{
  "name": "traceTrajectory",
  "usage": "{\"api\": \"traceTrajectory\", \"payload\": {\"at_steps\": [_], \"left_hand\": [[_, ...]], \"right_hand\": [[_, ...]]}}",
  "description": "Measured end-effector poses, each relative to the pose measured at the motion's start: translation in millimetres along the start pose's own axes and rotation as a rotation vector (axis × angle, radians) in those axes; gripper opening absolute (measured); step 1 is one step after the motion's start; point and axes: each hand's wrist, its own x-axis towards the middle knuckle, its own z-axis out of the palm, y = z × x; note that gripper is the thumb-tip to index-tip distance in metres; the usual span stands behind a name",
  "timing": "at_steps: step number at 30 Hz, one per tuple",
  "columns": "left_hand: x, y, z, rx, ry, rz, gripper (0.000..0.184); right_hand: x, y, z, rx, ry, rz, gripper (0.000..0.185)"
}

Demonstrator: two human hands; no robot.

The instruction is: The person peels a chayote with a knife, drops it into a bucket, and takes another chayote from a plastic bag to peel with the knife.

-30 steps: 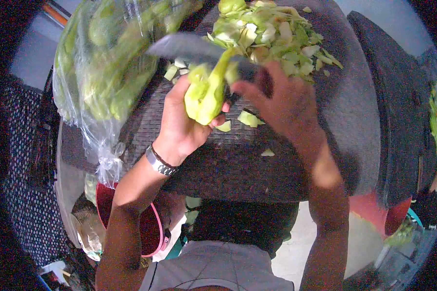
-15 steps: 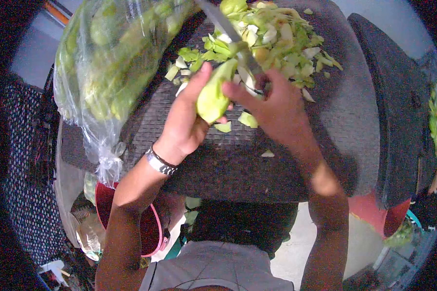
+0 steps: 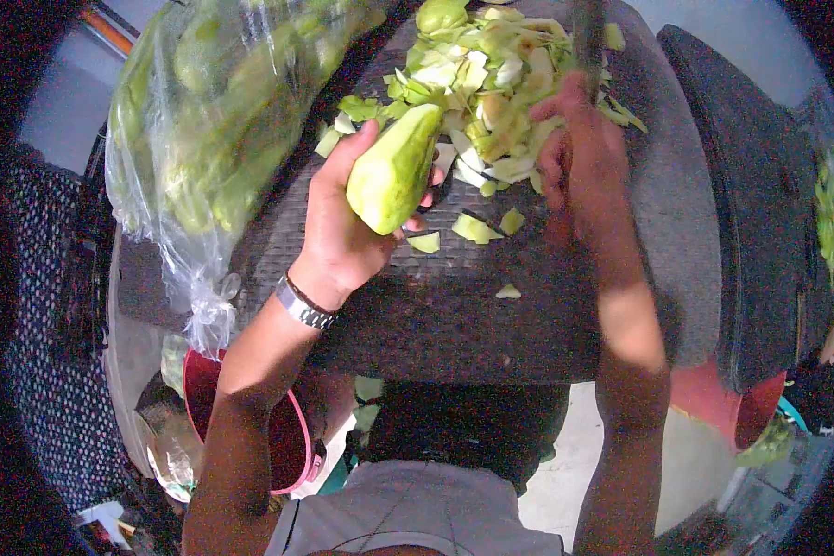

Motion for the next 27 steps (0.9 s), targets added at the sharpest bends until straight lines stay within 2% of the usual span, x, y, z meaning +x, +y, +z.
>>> {"api": "traceTrajectory", "payload": {"at_steps": [2, 5, 8, 12, 14, 15, 17, 18, 27], "left_hand": [[1.1, -1.9, -2.8, -0.018, -0.022, -0.005, 0.057], [4.9, -1.9, -6.3, -0.05, -0.044, -0.015, 0.057], [4.2, -1.7, -4.1, -0.069, -0.028, 0.014, 0.057], [9.0, -6.9, -12.8, -0.119, -0.086, 0.029, 0.055], [9.3, -14.6, -2.5, -0.168, 0.092, 0.128, 0.057], [8.9, -17.7, 0.9, -0.193, 0.181, 0.177, 0.057], [12.2, -23.2, -9.8, -0.138, 0.09, 0.175, 0.062], [10.8, -22.7, -10.8, -0.096, 0.058, 0.179, 0.063], [-0.8, -17.3, -3.0, -0.027, -0.024, 0.174, 0.064]], "right_hand": [[-3.8, -9.6, -11.3, 0.312, -0.26, 0.428, 0.059], [-6.1, -11.3, 2.0, 0.192, -0.261, 0.473, 0.064], [-8.9, -5.1, 7.3, -0.001, -0.16, 0.347, 0.064], [-16.0, 19.3, 22.2, -0.614, -0.15, -0.3, 0.054], [-28.4, 23.5, 39.2, -0.84, -0.126, -0.57, 0.048], [-35.3, 22.7, 44.9, -0.868, -0.174, -0.547, 0.046], [-47.8, 18.8, 52.3, -0.924, -0.266, -0.502, 0.044], [-48.0, 25.8, 53.7, -0.916, -0.251, -0.587, 0.047], [-50.9, 25.2, 55.9, -0.994, -0.278, -0.655, 0.051]]}}
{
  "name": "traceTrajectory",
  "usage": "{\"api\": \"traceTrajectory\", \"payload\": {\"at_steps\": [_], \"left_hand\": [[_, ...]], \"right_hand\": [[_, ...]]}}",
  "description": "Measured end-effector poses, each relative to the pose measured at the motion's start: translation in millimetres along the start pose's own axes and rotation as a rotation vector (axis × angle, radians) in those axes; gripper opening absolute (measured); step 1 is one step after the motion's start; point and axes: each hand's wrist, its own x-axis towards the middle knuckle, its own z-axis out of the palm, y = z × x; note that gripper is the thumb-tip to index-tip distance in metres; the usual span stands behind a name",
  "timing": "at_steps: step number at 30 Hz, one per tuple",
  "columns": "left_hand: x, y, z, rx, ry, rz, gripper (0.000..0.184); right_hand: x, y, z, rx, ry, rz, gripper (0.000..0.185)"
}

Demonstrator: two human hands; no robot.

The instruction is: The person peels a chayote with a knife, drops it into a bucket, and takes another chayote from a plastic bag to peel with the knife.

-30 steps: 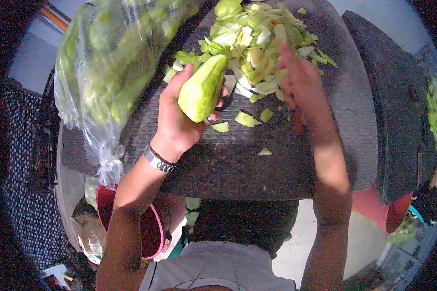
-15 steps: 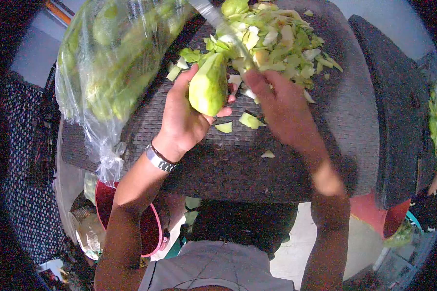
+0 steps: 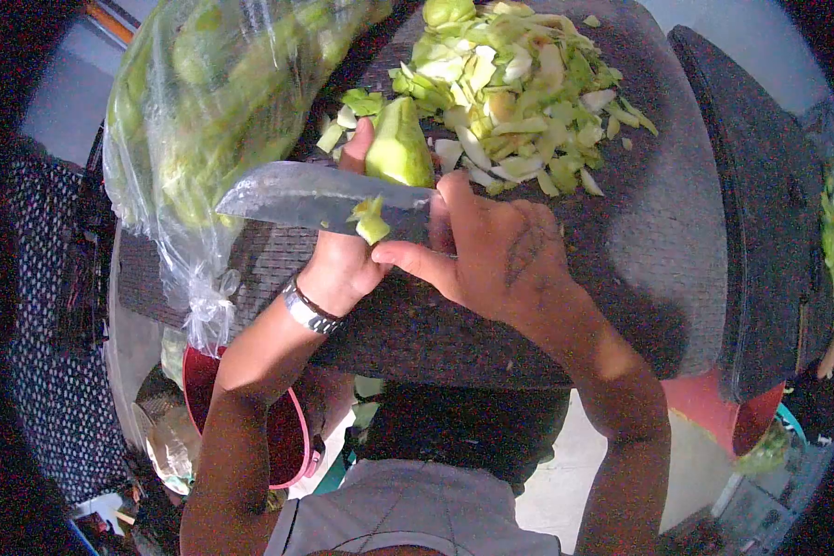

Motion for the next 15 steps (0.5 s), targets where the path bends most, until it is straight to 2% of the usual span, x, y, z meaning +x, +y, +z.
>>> {"api": "traceTrajectory", "payload": {"at_steps": [2, 3, 5, 6, 8, 11, 12, 15], "left_hand": [[-0.5, 1.0, -2.9, 0.0, -0.037, -0.019, 0.063], [1.6, -1.8, -2.3, -0.005, 0.024, -0.003, 0.062], [7.4, -8.8, 0.6, -0.014, 0.143, 0.029, 0.06], [6.0, -7.4, 1.8, 0.022, 0.117, 0.02, 0.058], [-0.1, -0.9, 5.6, 0.096, 0.067, -0.001, 0.055], [-1.2, 5.5, 6.8, -0.013, -0.074, -0.044, 0.05], [-1.1, 6.2, 6.6, -0.047, -0.116, -0.046, 0.05], [-0.3, 0.4, 13.9, -0.025, 0.131, 0.038, 0.054]], "right_hand": [[0.3, 3.7, 4.2, -0.001, 0.041, -0.035, 0.052], [1.2, 5.6, 5.4, -0.001, 0.061, -0.053, 0.052], [3.1, 11.8, 1.0, 0.004, 0.032, 0.071, 0.057], [4.7, 15.9, -2.5, 0.005, 0.019, 0.135, 0.061], [12.6, 24.3, -13.5, 0.129, 0.04, 0.247, 0.056], [16.4, 35.6, -23.7, 0.349, 0.097, 0.387, 0.056], [15.7, 33.0, -24.8, 0.32, 0.087, 0.348, 0.057], [11.1, 17.5, -24.5, 0.243, 0.032, 0.199, 0.058]]}}
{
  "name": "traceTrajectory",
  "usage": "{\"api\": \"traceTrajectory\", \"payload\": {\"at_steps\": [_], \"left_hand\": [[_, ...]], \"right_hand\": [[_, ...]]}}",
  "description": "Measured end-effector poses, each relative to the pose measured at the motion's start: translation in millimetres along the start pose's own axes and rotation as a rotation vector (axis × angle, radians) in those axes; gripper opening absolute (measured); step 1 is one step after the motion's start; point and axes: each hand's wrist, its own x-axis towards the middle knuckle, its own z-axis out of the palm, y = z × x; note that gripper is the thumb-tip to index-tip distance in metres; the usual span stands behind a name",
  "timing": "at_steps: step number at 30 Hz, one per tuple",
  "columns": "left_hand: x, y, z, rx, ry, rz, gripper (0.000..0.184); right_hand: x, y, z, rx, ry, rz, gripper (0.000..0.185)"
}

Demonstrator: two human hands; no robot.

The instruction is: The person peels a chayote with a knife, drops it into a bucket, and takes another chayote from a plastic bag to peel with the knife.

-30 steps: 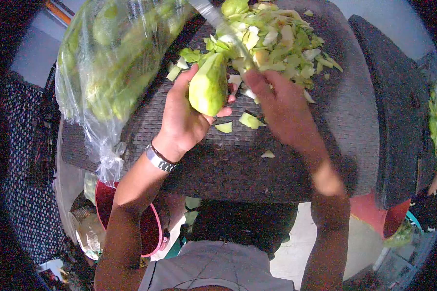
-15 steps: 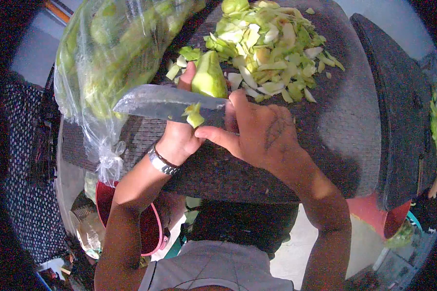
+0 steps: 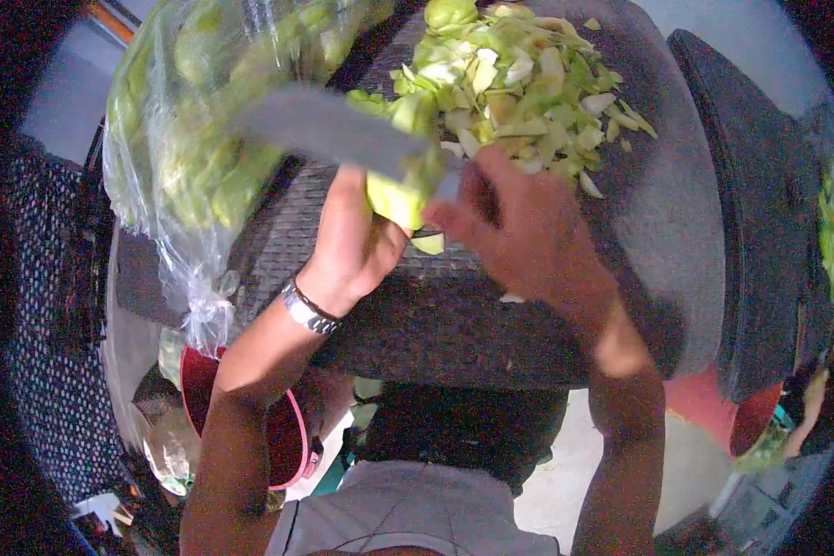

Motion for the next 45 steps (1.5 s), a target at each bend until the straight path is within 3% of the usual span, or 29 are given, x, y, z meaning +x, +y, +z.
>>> {"api": "traceTrajectory", "payload": {"at_steps": [3, 6, 9, 11, 15, 17, 21, 22, 26, 30, 36, 39, 41, 43, 45], "left_hand": [[5.7, -4.8, -14.6, 0.016, -0.118, 0.021, 0.051], [8.7, -4.4, -18.6, -0.061, -0.129, -0.078, 0.052], [6.8, -6.0, -7.4, 0.109, 0.006, 0.064, 0.055], [-1.0, -2.1, -8.3, 0.081, -0.051, 0.0, 0.056], [-2.2, 11.4, -6.0, 0.015, -0.275, -0.114, 0.053], [-2.5, 12.0, -2.1, -0.002, -0.212, -0.108, 0.05], [2.1, 3.0, -5.0, -0.059, -0.091, -0.041, 0.044], [-0.1, 1.7, 2.5, -0.117, 0.031, -0.015, 0.038], [7.8, -3.2, -15.6, -0.152, -0.091, -0.093, 0.03], [1.8, -5.9, -9.7, -0.168, -0.015, -0.06, 0.036], [-1.3, 5.8, -5.2, 0.017, -0.158, -0.134, 0.053], [-0.9, 7.0, -4.3, -0.006, -0.164, -0.16, 0.056], [0.9, 10.8, -2.4, -0.052, -0.115, -0.201, 0.057], [3.4, 10.0, -5.9, -0.072, -0.057, -0.216, 0.056], [9.8, 5.8, -13.5, -0.062, -0.002, -0.197, 0.054]], "right_hand": [[-6.3, -5.9, 10.9, -0.053, -0.057, -0.133, 0.057], [-7.8, -3.3, 13.9, -0.105, -0.038, -0.166, 0.056], [-4.2, 1.2, 12.1, -0.128, -0.008, -0.173, 0.055], [-0.1, 7.6, 5.1, -0.127, 0.032, -0.155, 0.053], [12.5, 25.4, -17.3, -0.17, 0.194, 0.089, 0.052], [16.5, 25.7, -22.3, -0.068, 0.245, 0.169, 0.051], [4.4, 9.6, -0.4, -0.088, 0.06, -0.033, 0.053], [0.6, 7.5, 6.9, -0.097, 0.028, -0.092, 0.052], [-3.5, 5.5, 15.9, -0.135, 0.01, -0.164, 0.053], [-3.9, 4.6, 12.3, -0.169, 0.005, -0.194, 0.045], [13.4, 37.3, -16.3, -0.383, 0.253, -0.008, 0.051], [20.1, 45.1, -34.0, -0.232, 0.295, 0.156, 0.05], [18.8, 49.4, -35.8, 0.115, 0.11, 0.374, 0.052], [14.9, 41.8, -25.7, 0.204, 0.058, 0.388, 0.052], [10.9, 25.1, -1.3, 0.032, 0.153, 0.19, 0.051]]}}
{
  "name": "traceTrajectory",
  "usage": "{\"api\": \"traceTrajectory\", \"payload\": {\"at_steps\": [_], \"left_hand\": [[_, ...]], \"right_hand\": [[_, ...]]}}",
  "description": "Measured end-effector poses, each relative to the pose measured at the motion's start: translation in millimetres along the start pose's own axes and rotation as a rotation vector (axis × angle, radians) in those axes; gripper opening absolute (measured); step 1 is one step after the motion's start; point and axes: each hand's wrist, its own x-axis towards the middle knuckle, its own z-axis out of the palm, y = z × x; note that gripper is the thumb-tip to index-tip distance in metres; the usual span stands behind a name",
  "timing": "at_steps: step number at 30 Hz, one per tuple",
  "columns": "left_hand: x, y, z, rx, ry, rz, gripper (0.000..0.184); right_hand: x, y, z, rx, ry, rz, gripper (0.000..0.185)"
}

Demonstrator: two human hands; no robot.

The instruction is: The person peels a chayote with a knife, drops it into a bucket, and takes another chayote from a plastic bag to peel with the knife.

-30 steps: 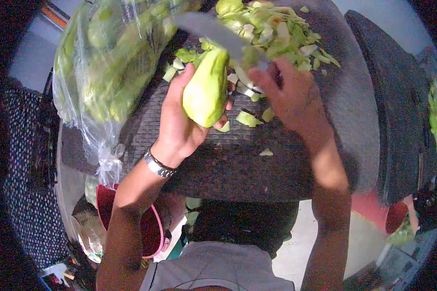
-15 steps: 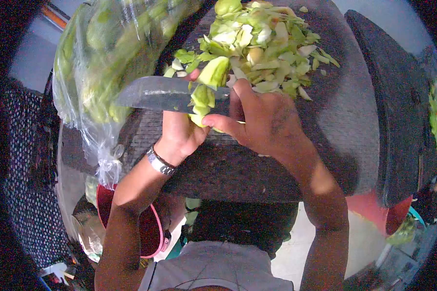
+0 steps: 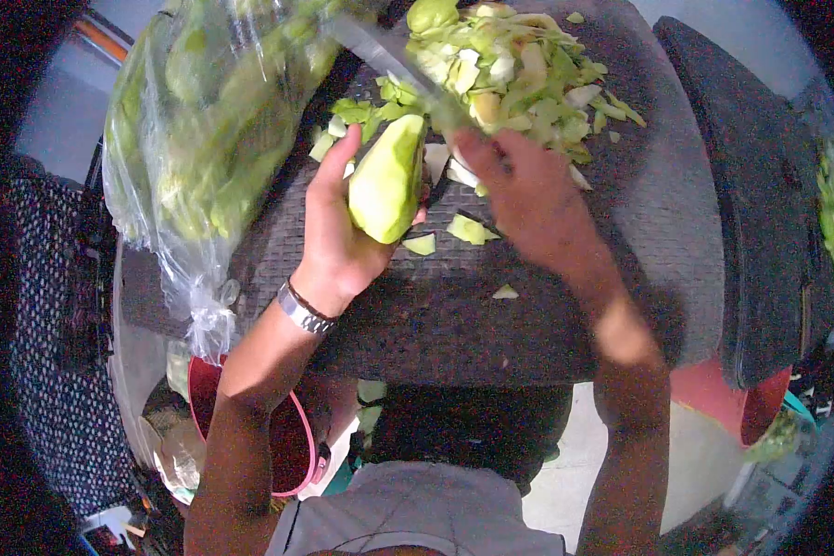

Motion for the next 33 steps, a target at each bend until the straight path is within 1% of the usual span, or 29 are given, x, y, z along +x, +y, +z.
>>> {"api": "traceTrajectory", "payload": {"at_steps": [3, 6, 7, 9, 11, 13, 16, 17, 19, 20, 21, 22, 23, 24, 25, 28, 29, 30, 33], "left_hand": [[-0.1, -11.7, 10.3, -0.023, 0.129, 0.166, 0.046], [-5.2, -1.7, 0.6, 0.135, -0.102, 0.002, 0.047], [-5.9, -1.5, 3.4, 0.156, -0.09, -0.013, 0.047], [-7.3, -1.5, 6.3, 0.132, -0.085, -0.022, 0.048], [-7.7, -0.6, 7.4, 0.084, -0.097, -0.03, 0.049], [-6.3, -0.6, 7.0, 0.011, -0.128, -0.029, 0.05], [-1.7, -2.2, 1.2, -0.006, -0.128, -0.021, 0.048], [1.3, -6.5, -1.5, -0.006, -0.074, 0.035, 0.049], [6.8, -15.1, -3.2, -0.002, 0.03, 0.143, 0.049], [6.9, -16.1, -5.2, 0.047, 0.02, 0.151, 0.049], [4.3, -14.7, -4.1, 0.095, 0.008, 0.159, 0.05], [0.4, -13.0, -2.8, 0.144, -0.002, 0.166, 0.05], [-9.1, -8.9, -2.6, 0.242, -0.068, 0.102, 0.05], [-9.5, -6.2, 0.8, 0.249, -0.086, 0.085, 0.05], [-9.2, -4.7, 3.1, 0.256, -0.103, 0.066, 0.05], [-12.0, -2.1, 10.9, 0.23, -0.094, 0.036, 0.051], [-12.8, -0.9, 11.3, 0.233, -0.089, 0.025, 0.051], [-12.8, 0.6, 11.5, 0.234, -0.084, 0.018, 0.051], [-8.6, -4.8, 3.0, 0.284, -0.078, 0.087, 0.051]], "right_hand": [[-18.5, -26.4, 5.4, -0.134, -0.216, -0.128, 0.048], [-8.6, -17.9, 4.5, -0.296, -0.004, -0.043, 0.046], [0.2, -10.1, -1.9, -0.257, 0.046, 0.043, 0.045], [10.3, 10.0, -15.7, -0.281, 0.113, -0.064, 0.046], [10.4, 17.0, -18.5, -0.244, 0.129, -0.053, 0.045], [3.4, -8.2, -13.3, -0.144, 0.096, 0.07, 0.043], [-11.2, -24.5, -2.8, -0.15, -0.112, -0.058, 0.04], [-14.7, -24.7, 3.1, -0.147, -0.167, -0.094, 0.055], [-23.8, -29.8, 8.5, -0.151, -0.212, -0.168, 0.042], [-25.9, -31.1, 9.4, -0.154, -0.233, -0.204, 0.036], [-25.5, -30.6, 9.5, -0.142, -0.205, -0.238, 0.035], [-22.0, -26.2, 8.4, -0.173, -0.152, -0.236, 0.041], [-14.8, -18.0, 4.8, -0.204, -0.096, -0.233, 0.047], [-7.6, -10.2, -0.5, -0.234, -0.037, -0.229, 0.054], [-1.0, -9.7, -11.7, -0.341, -0.011, -0.149, 0.053], [15.1, 10.1, -35.3, -0.277, 0.096, -0.059, 0.053], [18.0, 15.8, -35.9, -0.215, 0.106, -0.067, 0.053], [16.5, 11.5, -33.9, -0.181, 0.054, -0.116, 0.052], [-2.0, -12.3, -13.9, -0.115, -0.131, -0.236, 0.052]]}}
